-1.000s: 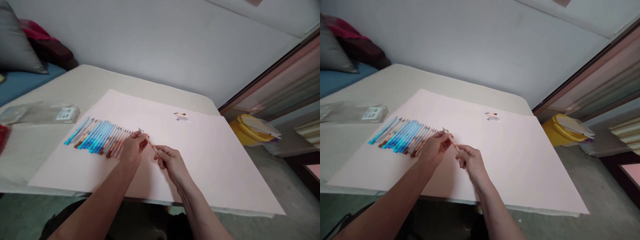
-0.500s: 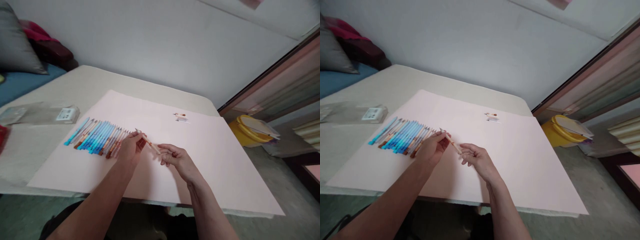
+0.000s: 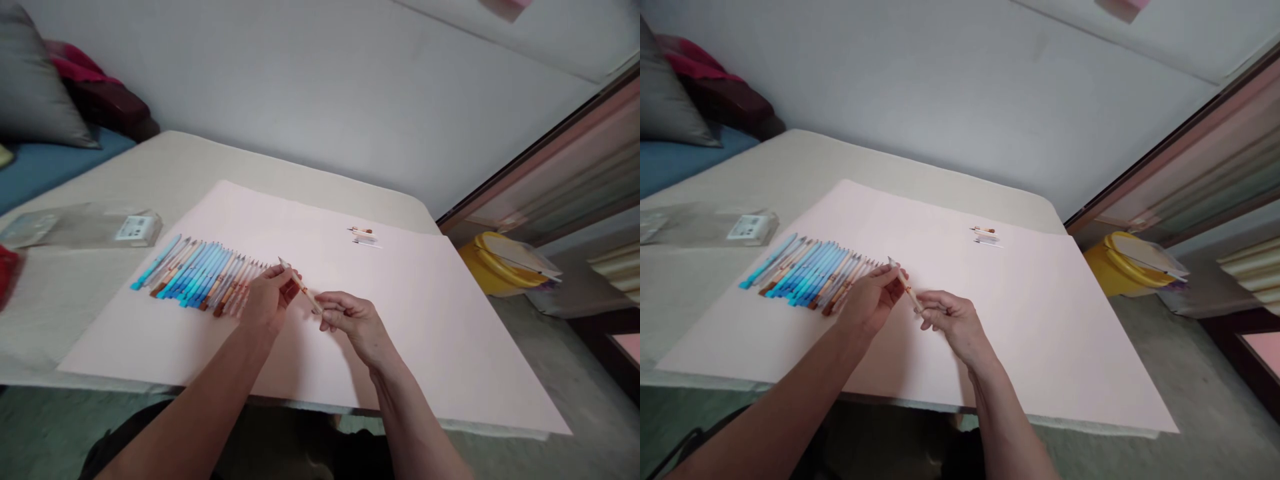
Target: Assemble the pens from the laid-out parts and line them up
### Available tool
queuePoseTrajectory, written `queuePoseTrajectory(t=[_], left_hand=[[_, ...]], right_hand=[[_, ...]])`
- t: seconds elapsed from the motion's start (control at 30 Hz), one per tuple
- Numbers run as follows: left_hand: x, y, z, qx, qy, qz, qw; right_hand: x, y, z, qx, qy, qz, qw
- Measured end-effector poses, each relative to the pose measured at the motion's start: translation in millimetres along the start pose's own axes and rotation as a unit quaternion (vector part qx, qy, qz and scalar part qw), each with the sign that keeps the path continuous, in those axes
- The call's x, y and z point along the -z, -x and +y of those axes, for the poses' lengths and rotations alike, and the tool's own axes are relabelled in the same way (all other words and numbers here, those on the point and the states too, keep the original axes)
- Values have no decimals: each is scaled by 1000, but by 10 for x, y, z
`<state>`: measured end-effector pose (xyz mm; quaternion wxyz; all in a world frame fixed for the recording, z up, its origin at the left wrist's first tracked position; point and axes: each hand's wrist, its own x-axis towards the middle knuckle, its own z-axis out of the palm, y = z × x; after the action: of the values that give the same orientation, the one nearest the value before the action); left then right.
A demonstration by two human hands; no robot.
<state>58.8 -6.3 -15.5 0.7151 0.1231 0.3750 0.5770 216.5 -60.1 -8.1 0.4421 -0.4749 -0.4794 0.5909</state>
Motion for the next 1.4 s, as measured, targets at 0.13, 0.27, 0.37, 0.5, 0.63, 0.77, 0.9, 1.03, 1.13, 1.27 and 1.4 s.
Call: queuePoseTrajectory(t=[0.13, 0.27, 0.37, 0.5, 0.63, 0.77, 0.9, 1.03, 1.13, 1.27, 1.4], left_hand=[[-1, -7, -21, 10, 3, -4, 1000], [2, -8, -16, 4, -1, 1, 1000], [8, -8, -7, -7, -4, 4, 1000], [11, -6, -2, -12, -9, -1, 1000], [4, 1, 3, -6, -10, 4, 1000], [3, 1, -6, 1, -10, -5, 1000], [6, 4, -24, -3, -20, -17, 1000], [4, 17, -29, -2, -28, -18, 999], [-5, 24, -28, 1, -35, -16, 999], [-19, 25, -38, -2, -52, 2, 999], [-25, 33, -67, -6, -76, 7, 997]], right_hand=[[-38, 9, -6, 2, 2, -4, 1000], [13, 10, -29, -2, 14, -14, 1000], [62, 15, -50, -10, 19, -27, 999], [87, 25, -70, -18, 16, -39, 999], [76, 23, -70, -20, 4, -40, 999], [48, 17, -51, -13, -3, -16, 1000], [15, 19, -35, -3, -6, -1, 1000], [0, 24, -27, 6, -5, 5, 1000], [20, 30, -40, -5, -1, -9, 1000], [60, 31, -86, -32, 12, -51, 998], [47, 2, -90, -39, 67, -10, 997]])
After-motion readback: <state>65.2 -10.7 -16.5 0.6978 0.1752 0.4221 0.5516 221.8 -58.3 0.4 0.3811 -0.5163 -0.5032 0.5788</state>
